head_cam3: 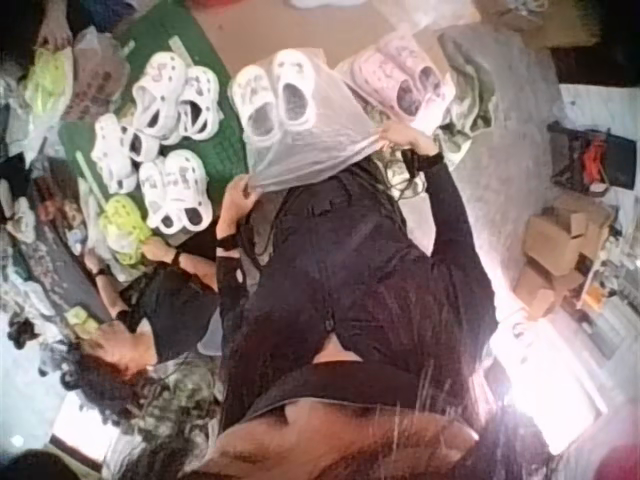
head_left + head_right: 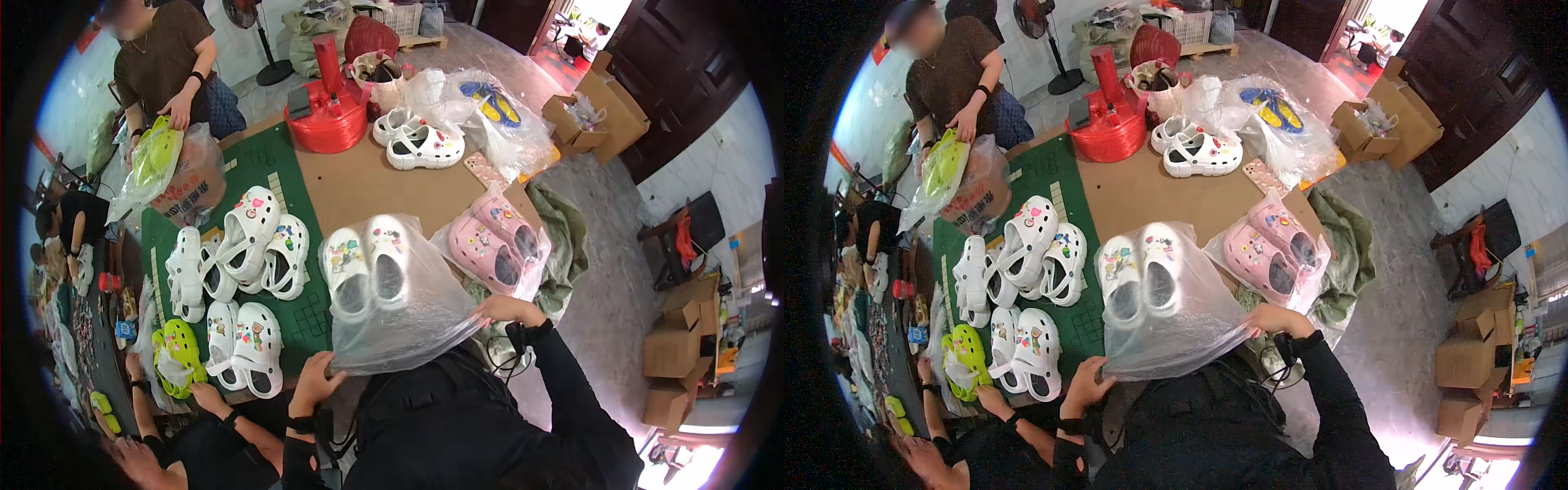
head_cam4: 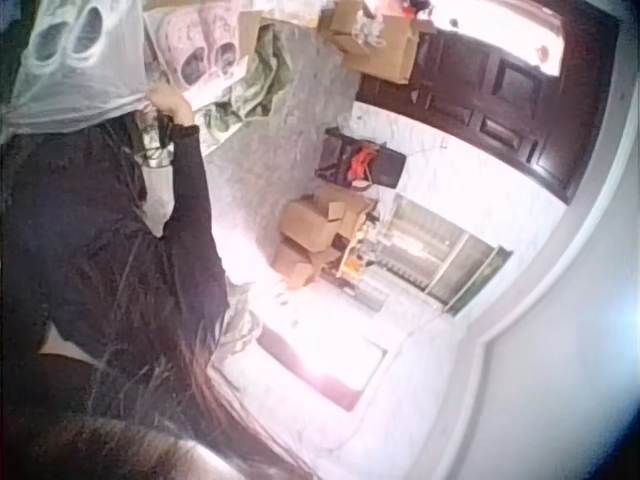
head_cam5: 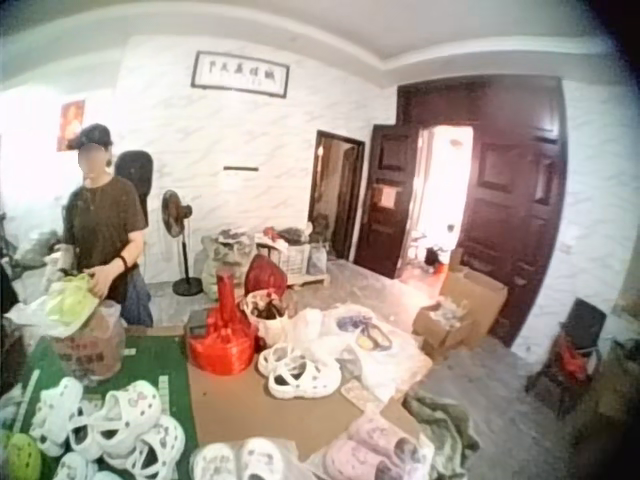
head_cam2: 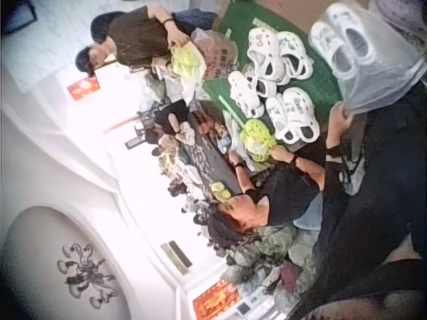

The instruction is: Packaging finished shoes into plastic bags and placing them into larger sacks.

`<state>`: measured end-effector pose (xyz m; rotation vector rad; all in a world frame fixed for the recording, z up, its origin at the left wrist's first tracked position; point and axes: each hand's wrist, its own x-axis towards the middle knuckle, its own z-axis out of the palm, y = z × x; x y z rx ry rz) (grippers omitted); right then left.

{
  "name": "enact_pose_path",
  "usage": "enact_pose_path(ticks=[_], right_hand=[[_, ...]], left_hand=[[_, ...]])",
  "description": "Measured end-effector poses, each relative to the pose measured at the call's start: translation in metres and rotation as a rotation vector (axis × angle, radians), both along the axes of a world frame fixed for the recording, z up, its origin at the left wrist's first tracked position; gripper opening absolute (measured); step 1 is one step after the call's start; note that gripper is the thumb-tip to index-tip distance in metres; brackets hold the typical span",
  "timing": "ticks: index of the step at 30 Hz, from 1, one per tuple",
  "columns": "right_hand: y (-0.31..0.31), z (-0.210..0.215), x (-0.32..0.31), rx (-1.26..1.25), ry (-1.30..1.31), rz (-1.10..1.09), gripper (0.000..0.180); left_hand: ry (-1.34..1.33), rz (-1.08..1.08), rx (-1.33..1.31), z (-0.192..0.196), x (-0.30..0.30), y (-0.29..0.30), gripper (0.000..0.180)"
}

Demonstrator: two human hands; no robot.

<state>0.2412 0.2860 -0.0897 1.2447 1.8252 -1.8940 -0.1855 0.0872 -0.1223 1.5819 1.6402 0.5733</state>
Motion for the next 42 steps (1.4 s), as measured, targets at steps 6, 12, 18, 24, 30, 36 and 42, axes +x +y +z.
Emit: enact_pose_path(ticks=[6,12,18,24,30,36,42], right_hand=[[0.005,0.019,-0.01,0.029,0.093,0.014,0.037],[-0.002,0.025,-0.042,0.02,0.392,-0.196,0.042],[0.003,-0.003,-0.057,1.006,0.135,-0.025,0.023],[0.01,0.013,-0.07,0.187,0.498,-0.443,0.016],[0.024,-0.022,-0.088,0.851,0.167,-0.517,0.032],[0.019,-0.024,-0.152,0.822,0.036,-0.07,0.046],[0.001,-0.033,-0.19,0.897,-0.238,0.16,0.065]], left_hand=[[0.5,-0.33,0.156,0.038,0.037,0.019,0.081],[0.458,-0.279,0.356,-0.004,0.048,0.04,0.033],[-0.062,0.143,0.16,0.001,0.064,0.058,0.011],[-0.298,0.311,-0.029,-0.002,0.074,0.065,0.015],[-0.069,0.189,-0.214,-0.03,0.1,0.075,0.032],[0.192,0.469,-0.153,-0.028,0.11,0.086,0.028],[0.343,0.313,0.015,-0.026,0.11,0.067,0.035]])
